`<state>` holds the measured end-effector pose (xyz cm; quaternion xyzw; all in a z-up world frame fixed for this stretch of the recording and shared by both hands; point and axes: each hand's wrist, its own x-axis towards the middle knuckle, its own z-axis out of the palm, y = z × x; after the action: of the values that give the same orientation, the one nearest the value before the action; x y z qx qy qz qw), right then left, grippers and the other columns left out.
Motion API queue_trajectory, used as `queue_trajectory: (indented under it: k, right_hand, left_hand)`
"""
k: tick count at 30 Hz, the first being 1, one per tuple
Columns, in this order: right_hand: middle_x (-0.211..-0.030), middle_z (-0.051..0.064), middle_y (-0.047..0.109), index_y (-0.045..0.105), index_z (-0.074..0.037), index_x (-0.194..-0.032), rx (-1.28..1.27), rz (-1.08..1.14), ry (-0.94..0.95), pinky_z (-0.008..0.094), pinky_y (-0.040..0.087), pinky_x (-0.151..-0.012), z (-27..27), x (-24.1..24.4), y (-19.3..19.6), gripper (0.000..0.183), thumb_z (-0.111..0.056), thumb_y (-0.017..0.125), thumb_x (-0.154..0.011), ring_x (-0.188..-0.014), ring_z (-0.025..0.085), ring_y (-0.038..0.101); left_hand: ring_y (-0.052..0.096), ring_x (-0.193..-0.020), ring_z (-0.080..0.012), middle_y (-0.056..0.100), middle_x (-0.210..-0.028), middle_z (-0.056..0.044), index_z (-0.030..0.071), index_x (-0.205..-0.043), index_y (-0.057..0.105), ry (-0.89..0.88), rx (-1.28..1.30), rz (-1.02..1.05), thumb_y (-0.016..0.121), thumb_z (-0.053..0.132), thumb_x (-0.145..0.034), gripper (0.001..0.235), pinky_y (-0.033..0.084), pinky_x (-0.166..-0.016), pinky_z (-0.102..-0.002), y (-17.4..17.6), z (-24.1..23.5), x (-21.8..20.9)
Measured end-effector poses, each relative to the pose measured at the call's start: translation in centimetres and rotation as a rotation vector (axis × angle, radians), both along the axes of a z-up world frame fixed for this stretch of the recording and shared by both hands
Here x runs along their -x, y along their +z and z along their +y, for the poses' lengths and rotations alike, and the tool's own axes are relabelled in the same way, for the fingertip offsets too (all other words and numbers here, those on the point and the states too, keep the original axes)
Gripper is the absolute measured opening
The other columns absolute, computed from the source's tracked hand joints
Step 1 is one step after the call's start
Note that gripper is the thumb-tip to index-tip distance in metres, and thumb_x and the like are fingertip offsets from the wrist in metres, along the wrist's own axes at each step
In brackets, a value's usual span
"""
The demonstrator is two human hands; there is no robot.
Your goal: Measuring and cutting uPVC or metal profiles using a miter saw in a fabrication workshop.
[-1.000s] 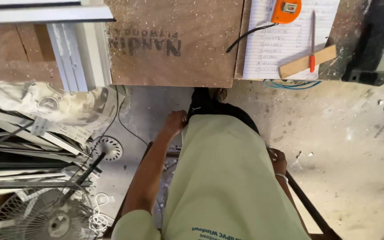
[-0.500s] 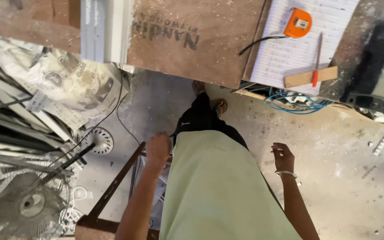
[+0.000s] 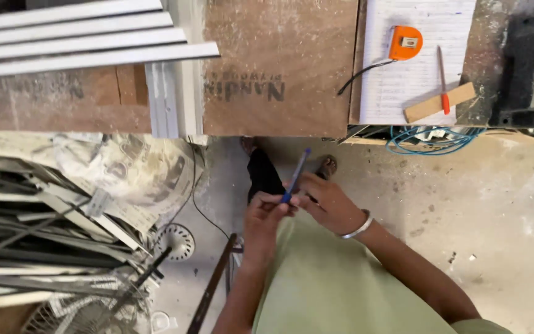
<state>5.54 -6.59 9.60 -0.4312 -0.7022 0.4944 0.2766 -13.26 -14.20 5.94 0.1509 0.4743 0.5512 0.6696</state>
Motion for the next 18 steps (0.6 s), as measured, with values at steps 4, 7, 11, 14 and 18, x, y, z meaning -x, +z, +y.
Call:
queue_trajectory:
  k: [4, 7, 11, 14, 18]
  right_hand:
    - [-0.106, 0.014, 0.067, 0.066, -0.003, -0.112, 0.034, -0.055, -0.097, 0.041, 0.055, -0.075, 0.9, 4.8, 1.0, 0.022, -0.018, 0.065, -0.096, -0.089, 0.034, 0.069]
    - [-0.093, 0.013, 0.066, 0.067, -0.004, -0.104, -0.072, -0.248, -0.213, 0.045, 0.053, -0.068, 1.6, 8.4, 1.3, 0.02, -0.02, 0.069, -0.092, -0.081, 0.036, 0.066]
    - [-0.075, 0.011, 0.063, 0.07, -0.008, -0.098, -0.125, -0.425, -0.264, 0.046, 0.051, -0.059, 2.6, 13.4, 1.3, 0.021, -0.024, 0.075, -0.086, -0.069, 0.034, 0.065]
    - [-0.079, 0.012, 0.064, 0.068, -0.006, -0.101, -0.075, -0.358, -0.327, 0.044, 0.051, -0.06, 3.0, 16.6, 1.7, 0.023, -0.024, 0.075, -0.087, -0.07, 0.034, 0.065]
    - [-0.084, 0.014, 0.065, 0.066, -0.004, -0.102, 0.0, -0.3, -0.387, 0.043, 0.051, -0.061, 3.0, 18.6, 2.2, 0.021, -0.022, 0.072, -0.091, -0.073, 0.035, 0.064]
  left_hand:
    - [0.068, -0.095, -0.0173, 0.07, -0.104, -0.01, 0.001, -0.11, 0.061, -0.264, -0.143, 0.332, 0.068, 0.002, -0.1, 0.013, 0.056, -0.083, -0.032, 2.6, 3.7, 2.6]
    - [0.066, -0.09, -0.0143, 0.069, -0.102, -0.007, 0.001, -0.115, 0.063, -0.411, -0.282, 0.598, 0.067, 0.008, -0.101, 0.016, 0.055, -0.076, -0.028, 4.5, 7.3, 6.8]
    - [0.058, -0.072, -0.0085, 0.065, -0.084, -0.002, 0.0, -0.118, 0.065, -0.496, -0.196, 0.505, 0.065, 0.016, -0.103, 0.022, 0.048, -0.064, -0.024, 1.5, 9.3, 12.6]
    - [0.051, -0.066, -0.0063, 0.059, -0.078, 0.0, 0.001, -0.113, 0.066, -0.457, -0.096, 0.323, 0.064, 0.017, -0.106, 0.018, 0.042, -0.059, -0.023, 0.7, 10.3, 15.4]
    - [0.048, -0.063, -0.005, 0.055, -0.075, 0.002, 0.004, -0.109, 0.062, -0.455, 0.004, 0.163, 0.063, 0.019, -0.104, 0.016, 0.038, -0.055, -0.023, 1.8, 12.1, 17.6]
